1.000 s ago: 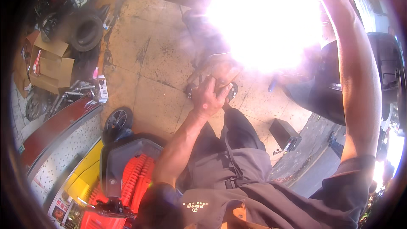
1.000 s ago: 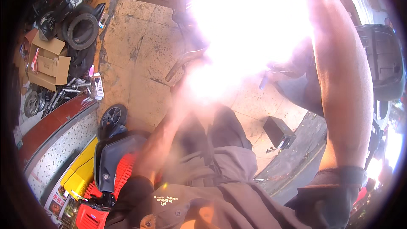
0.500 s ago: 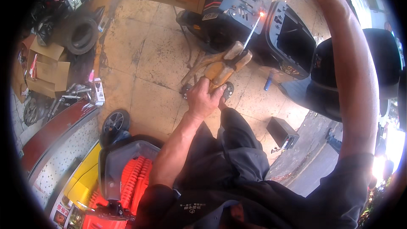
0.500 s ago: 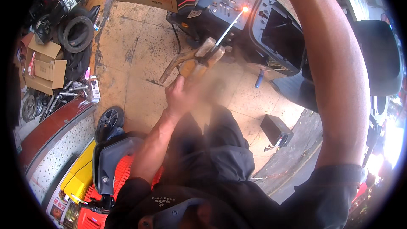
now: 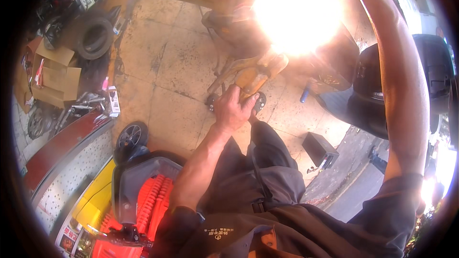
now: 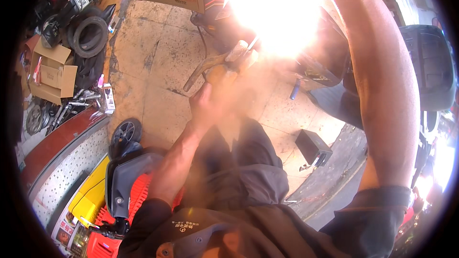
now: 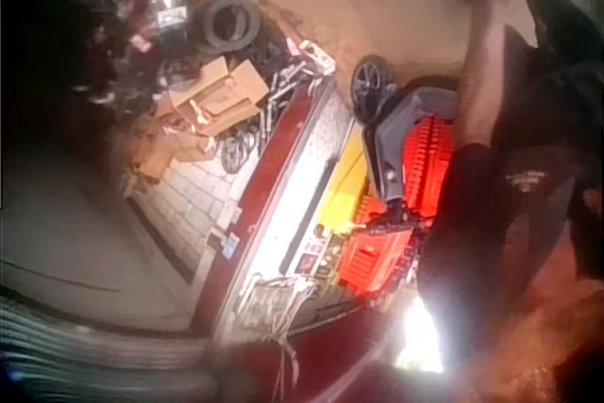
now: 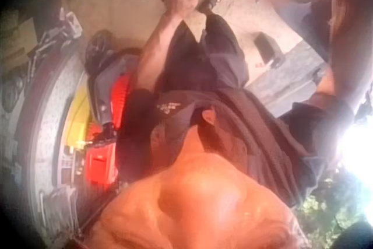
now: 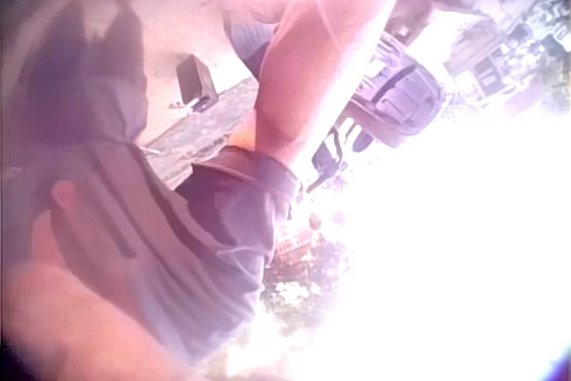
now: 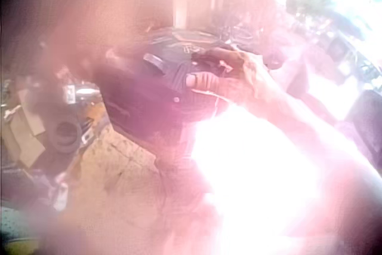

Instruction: The person uses a welding tool to join metal components on the rear frame of a scooter, creating bright sparks.

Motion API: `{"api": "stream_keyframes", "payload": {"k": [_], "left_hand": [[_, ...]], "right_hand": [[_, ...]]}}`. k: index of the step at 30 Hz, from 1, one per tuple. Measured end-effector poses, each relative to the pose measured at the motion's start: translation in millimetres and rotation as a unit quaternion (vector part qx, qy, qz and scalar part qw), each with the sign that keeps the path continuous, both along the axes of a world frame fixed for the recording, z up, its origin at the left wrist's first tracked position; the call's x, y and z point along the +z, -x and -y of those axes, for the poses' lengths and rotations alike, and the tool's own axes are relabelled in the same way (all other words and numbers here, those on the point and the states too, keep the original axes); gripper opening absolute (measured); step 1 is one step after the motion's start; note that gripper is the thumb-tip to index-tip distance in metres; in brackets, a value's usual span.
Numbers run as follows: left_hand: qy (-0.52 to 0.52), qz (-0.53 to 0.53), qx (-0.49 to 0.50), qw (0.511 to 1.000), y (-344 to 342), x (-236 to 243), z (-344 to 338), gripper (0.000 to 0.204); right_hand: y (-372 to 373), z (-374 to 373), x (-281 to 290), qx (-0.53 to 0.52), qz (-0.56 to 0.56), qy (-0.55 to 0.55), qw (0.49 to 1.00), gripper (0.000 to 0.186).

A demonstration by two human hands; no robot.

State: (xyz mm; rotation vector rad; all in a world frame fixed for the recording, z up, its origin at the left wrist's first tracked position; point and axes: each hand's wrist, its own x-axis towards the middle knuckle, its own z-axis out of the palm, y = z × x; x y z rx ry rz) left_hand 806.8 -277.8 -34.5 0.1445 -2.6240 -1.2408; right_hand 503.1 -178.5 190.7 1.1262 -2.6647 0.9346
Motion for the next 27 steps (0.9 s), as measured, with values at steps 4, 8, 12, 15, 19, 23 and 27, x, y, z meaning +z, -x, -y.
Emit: {"api": "stream_keyframes", "payload": {"k": [4,8,12,15,19,23,27], "left_hand": [[-0.017,0.052,0.002,0.999,-1.1,7.9,-0.5,0.037],[-0.004,0.002,-0.005,1.0,-2.9,-3.1,0.6,0.037],[-0.025,0.008,0.018,1.0,-4.3,7.7,0.7,0.036],[0.004,-0.003,0.005,1.0,-3.9,-2.3,-3.0,0.036],[0.046,-0.021,-0.009,0.999,-8.4,-12.7,1.9,0.037],[0.008,-0.003,0.0,1.0,-6.9,-4.6,1.5,0.037],[-0.02,0.002,0.012,1.0,-1.8,1.0,-1.8,0.038]], "right_hand": [[4.2,-3.6,-9.1,-0.005,0.016,0.013,1.0,0.089],[0.3,-3.4,-6.6,0.085,0.049,0.098,0.99,0.085],[-2.7,0.9,-3.7,0.032,-0.027,0.033,0.999,0.077],[-2.5,-5.2,1.1,0.015,-0.058,0.006,0.998,0.073],[-3.4,-3.9,-2.0,0.035,-0.077,0.018,0.996,0.069],[-6.3,-4.7,-1.4,0.06,-0.049,0.051,0.996,0.067],[-5.0,-5.2,1.1,0.033,-0.059,0.023,0.997,0.068]]}}
